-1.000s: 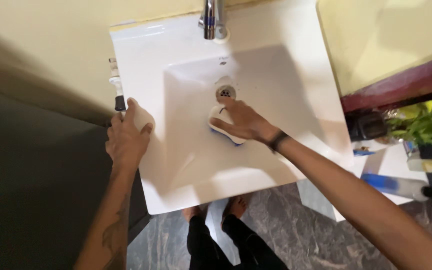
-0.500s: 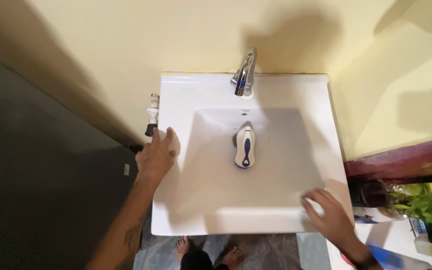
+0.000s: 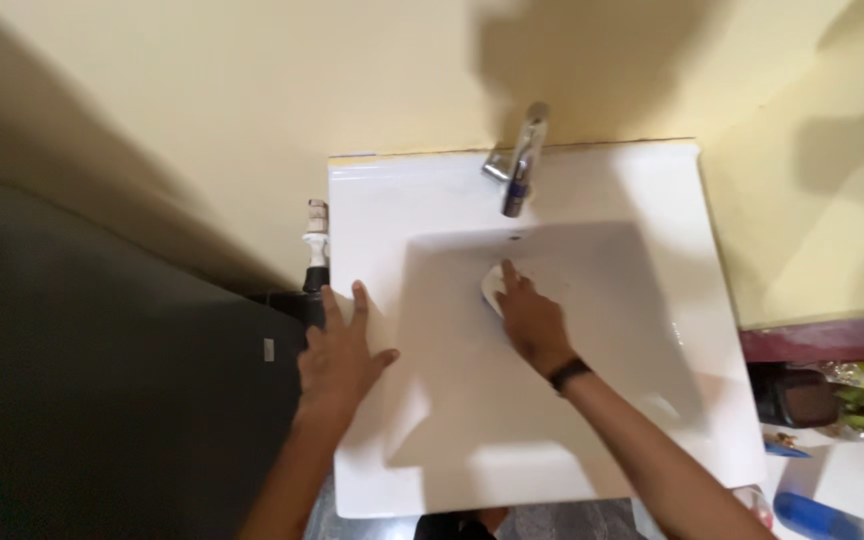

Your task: The person scrubs a white bathroom sink using a blue and white scrubbing brush. They clean the basin, the drain area, and the surrounding countertop surfaces. The person also wipes the chrome faucet and the wall behind the sink.

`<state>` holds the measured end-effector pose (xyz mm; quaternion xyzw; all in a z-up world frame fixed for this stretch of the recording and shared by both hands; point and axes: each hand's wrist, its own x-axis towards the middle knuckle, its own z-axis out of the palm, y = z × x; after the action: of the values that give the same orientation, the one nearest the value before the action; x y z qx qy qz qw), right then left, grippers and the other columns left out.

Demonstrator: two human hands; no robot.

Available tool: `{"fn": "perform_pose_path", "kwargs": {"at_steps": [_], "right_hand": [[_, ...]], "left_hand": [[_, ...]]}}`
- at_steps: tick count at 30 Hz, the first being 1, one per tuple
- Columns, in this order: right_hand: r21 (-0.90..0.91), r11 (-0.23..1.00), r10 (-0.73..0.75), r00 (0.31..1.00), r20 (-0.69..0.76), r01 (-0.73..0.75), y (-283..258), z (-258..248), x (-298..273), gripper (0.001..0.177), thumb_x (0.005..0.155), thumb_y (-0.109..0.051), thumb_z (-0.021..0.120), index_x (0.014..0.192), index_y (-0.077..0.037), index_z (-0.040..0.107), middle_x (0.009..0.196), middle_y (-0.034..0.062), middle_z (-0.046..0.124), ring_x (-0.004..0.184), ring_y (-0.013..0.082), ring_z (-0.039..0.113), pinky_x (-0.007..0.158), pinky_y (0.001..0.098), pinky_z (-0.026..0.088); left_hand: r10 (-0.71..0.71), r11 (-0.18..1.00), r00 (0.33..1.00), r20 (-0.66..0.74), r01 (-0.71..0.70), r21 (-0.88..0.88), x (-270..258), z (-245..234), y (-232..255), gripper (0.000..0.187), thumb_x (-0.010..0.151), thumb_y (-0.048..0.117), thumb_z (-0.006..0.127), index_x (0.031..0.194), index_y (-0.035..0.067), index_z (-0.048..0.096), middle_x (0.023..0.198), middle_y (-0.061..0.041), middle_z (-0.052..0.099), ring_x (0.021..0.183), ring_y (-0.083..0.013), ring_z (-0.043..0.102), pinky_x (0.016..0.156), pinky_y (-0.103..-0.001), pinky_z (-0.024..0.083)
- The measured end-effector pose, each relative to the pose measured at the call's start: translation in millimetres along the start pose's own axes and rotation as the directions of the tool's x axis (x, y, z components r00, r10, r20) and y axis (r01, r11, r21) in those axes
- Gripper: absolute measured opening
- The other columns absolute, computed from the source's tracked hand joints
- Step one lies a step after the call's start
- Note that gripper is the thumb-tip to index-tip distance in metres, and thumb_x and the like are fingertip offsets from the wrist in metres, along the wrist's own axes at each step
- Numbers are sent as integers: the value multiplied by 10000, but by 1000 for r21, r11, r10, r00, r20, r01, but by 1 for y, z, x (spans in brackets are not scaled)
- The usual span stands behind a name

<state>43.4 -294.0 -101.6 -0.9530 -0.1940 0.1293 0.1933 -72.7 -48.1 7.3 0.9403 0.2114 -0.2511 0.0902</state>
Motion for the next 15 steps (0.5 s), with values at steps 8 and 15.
{"fn": "perform_pose_path", "kwargs": {"at_steps": [8,15], "right_hand": [[-117,988,120,983,137,-105,40,-46,-58,345,989,-338,541,1167,-46,501,847,180,716,790,400,692,687,509,551],[-145,974,165,983,-76,-175,37,-13,-9,482,984,-475,584,868,-9,624,686,229,674,646,443,672,591,542,527]], "left_hand": [[22,994,997,70,-14,-110,3,-11,-1,1069,833,534,742,1628,173,127,1673,-277,67,1255,-476,544,895,-478,601],[228,971,958,-173,-238,-34,5,22,-19,942,910,547,614,1602,53,209,1596,-390,67,1173,-491,531,908,-507,557]]}}
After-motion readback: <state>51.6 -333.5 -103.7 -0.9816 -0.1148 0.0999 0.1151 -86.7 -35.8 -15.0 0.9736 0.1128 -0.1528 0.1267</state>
